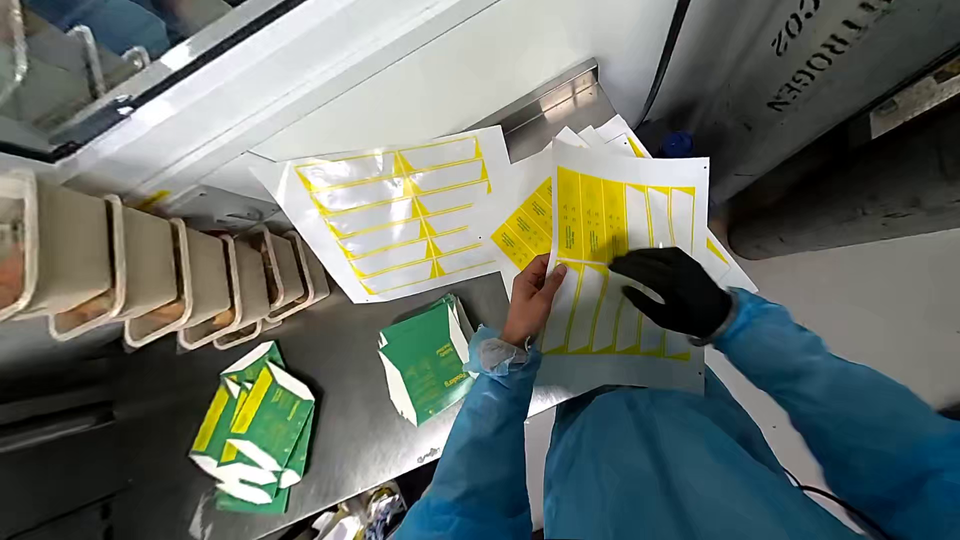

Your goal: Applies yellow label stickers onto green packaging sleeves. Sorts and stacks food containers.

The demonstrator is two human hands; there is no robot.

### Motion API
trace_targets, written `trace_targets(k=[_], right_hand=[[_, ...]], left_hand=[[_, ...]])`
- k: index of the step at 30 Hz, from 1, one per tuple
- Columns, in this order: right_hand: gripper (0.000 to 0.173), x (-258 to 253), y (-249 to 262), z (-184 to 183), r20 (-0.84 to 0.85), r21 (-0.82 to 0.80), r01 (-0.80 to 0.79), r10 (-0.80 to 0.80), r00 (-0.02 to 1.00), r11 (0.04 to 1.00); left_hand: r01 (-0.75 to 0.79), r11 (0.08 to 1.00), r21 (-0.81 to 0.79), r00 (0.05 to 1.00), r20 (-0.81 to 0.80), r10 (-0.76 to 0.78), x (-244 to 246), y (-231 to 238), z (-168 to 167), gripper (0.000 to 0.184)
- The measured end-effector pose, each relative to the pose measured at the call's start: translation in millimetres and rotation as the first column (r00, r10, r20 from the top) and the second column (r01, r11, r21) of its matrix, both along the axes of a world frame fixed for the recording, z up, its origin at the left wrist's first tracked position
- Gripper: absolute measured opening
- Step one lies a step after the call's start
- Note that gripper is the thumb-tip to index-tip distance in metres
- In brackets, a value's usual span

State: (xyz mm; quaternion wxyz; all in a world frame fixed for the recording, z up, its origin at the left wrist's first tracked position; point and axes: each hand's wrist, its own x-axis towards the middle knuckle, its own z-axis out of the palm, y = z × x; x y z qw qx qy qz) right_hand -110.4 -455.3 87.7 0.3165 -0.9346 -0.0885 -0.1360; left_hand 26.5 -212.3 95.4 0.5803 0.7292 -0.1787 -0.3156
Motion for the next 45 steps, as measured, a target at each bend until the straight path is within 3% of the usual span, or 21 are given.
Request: trace_targets(k=[4,12,20,27,31,36,41,45], right_hand=[[0.043,37,34,8,0.080,0.214,0.099,-0.119,0.990,0.972],[0.025,35,41,19,0.134,0.354,0.203,-0.265,0.955,0.913],[0.014,29,35,21,0.120,0.503,0.145,-0.235,0.964,0.852],[0.008,30,17,30,0.035,0.619,0.108,-0.165,0.986,0.778],[0.009,31,18,38,0.050,0.519,0.125,-0.177,0.983,0.846],[0.026,28,21,46,0.061,0.348,0.106,-0.135,0.989,0.932],[0.011,26,22,52,0.113,0.329,0.107,-0.151,0.982,0.938],[0.013,27,26,52,0.241,0.093,0.109,-0.129,0.962,0.990]], left_hand=[[-0.043,0.998,-0.051,0.991,0.123,0.050,-19,-13,21,0.023],[0.001,0.994,-0.108,0.944,0.327,0.035,-27,-26,36,0.015],[-0.127,0.979,-0.158,0.971,0.180,0.155,-34,-38,45,0.020],[-0.006,0.991,-0.132,0.985,0.169,0.029,-36,-25,47,0.034],[0.019,0.994,-0.112,0.981,0.193,0.003,-39,-20,48,0.038],[-0.026,0.990,-0.142,0.980,0.191,0.054,-39,-19,48,0.034],[0.023,0.988,-0.152,0.982,0.188,0.006,-41,-15,54,0.032],[0.032,0.988,-0.152,0.978,0.210,0.001,-44,-19,57,0.033]])
